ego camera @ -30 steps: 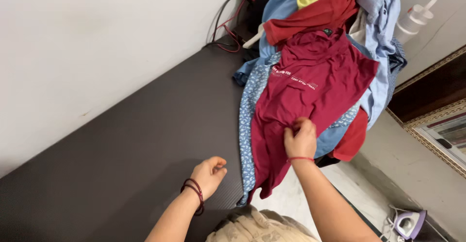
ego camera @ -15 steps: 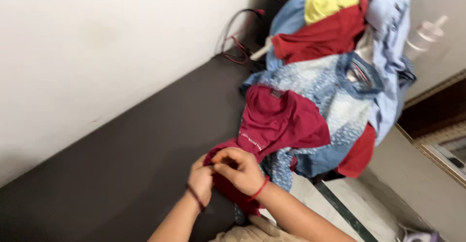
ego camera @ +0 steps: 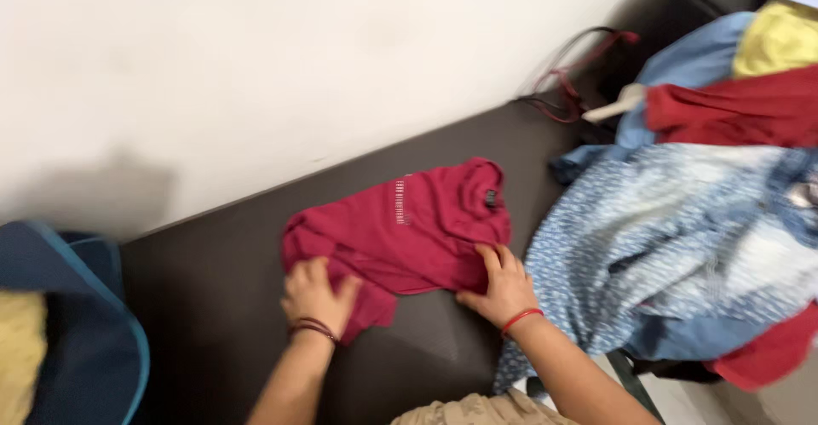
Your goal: The person folds several items of clothing including a maroon t-shirt, a blue patterned shirt, a red polo shirt, a yellow graphic t-shirt, and a light-blue garment by hand on a dark surface and places each one into a blue bag.
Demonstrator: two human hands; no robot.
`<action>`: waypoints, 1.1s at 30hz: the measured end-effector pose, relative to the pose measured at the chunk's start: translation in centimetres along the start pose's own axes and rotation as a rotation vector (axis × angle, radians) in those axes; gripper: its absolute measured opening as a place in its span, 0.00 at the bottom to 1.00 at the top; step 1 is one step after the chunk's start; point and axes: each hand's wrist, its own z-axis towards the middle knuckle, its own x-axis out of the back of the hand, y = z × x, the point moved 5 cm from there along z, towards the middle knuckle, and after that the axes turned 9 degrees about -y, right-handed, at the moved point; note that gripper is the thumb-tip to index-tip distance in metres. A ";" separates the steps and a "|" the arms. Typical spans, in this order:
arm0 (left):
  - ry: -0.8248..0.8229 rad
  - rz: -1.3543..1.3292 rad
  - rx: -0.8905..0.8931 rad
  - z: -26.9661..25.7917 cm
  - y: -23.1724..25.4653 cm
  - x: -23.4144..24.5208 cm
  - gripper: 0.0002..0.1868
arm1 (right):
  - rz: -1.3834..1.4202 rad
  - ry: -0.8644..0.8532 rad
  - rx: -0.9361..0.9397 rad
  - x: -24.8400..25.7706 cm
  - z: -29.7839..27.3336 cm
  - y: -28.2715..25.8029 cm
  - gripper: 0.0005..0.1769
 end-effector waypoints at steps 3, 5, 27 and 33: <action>-0.026 0.073 0.046 -1.0 -3.2 -2.5 0.44 | -0.075 -0.154 -0.049 -3.7 0.2 2.1 0.36; -0.024 0.126 0.055 -0.4 -6.0 -3.8 0.41 | 0.050 -0.283 -0.109 -4.8 1.4 5.2 0.21; 0.442 -0.589 -0.179 -0.9 -12.5 10.2 0.10 | 0.920 -0.161 -0.453 -1.6 6.4 8.2 0.11; 0.184 -0.219 -0.299 -2.1 -7.7 4.7 0.07 | 0.566 -0.221 -0.352 -6.1 2.2 2.8 0.17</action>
